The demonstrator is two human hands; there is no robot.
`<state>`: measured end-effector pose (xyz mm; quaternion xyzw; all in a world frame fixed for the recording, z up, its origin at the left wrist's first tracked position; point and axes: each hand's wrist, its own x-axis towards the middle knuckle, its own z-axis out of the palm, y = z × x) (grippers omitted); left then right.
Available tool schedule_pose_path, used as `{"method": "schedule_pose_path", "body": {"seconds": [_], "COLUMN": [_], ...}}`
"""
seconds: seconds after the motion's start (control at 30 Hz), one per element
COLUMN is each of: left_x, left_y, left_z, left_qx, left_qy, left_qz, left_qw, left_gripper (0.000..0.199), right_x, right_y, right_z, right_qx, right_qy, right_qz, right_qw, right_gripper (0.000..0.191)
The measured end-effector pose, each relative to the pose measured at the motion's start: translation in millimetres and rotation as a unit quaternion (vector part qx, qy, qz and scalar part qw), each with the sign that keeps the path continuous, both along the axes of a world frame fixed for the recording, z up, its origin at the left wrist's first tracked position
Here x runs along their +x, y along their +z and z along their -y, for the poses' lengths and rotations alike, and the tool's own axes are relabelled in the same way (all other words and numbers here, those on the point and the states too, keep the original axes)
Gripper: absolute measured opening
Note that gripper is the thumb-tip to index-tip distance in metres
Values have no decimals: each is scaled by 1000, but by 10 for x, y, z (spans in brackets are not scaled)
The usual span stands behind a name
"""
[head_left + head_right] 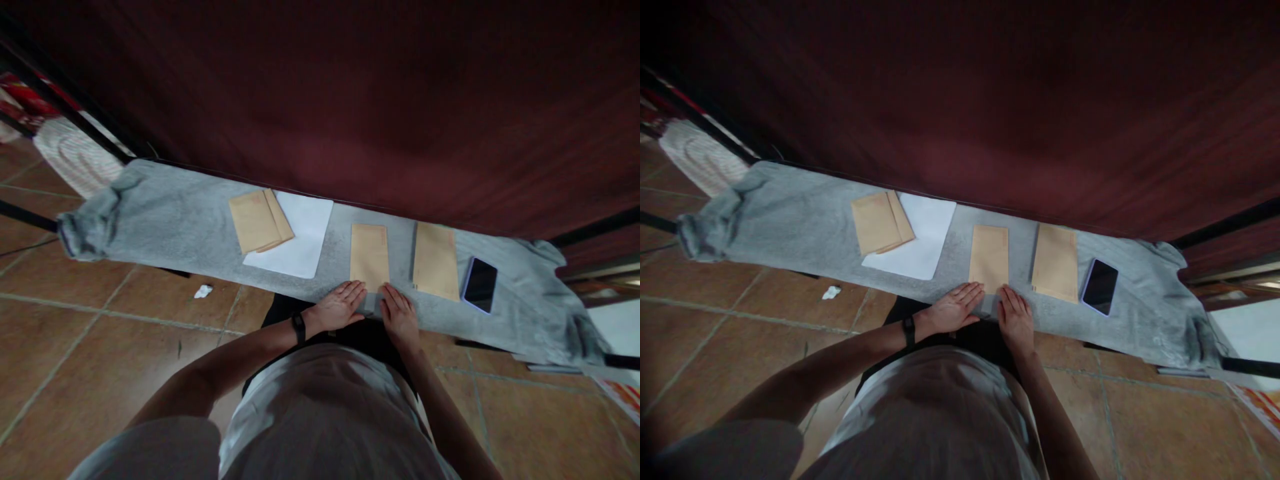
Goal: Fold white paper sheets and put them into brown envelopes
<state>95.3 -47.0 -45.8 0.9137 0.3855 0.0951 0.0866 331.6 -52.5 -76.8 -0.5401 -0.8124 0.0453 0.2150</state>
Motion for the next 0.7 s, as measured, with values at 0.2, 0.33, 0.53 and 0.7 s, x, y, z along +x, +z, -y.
{"method": "schedule_pose_path", "body": {"seconds": [0.2, 0.33, 0.53, 0.7], "left_x": [80, 139, 225, 209], "left_y": [39, 102, 212, 416], "left_z": [-122, -235, -246, -263], "left_qx": [2, 2, 34, 48], "left_qy": [16, 39, 24, 7], "left_qz": [-55, -79, -118, -112], "left_qw": [998, 996, 992, 993], "left_gripper": [50, 49, 37, 33], "right_x": [18, 24, -78, -258], "right_y": [114, 166, 227, 378], "right_z": [-145, -195, -209, -221], "right_qx": [-5, -12, -11, -11], "right_qy": [10, 30, 15, 1], "right_qz": [45, 58, 81, 78], "right_qw": [999, 998, 997, 997], "right_gripper": [41, 39, 39, 40]}}
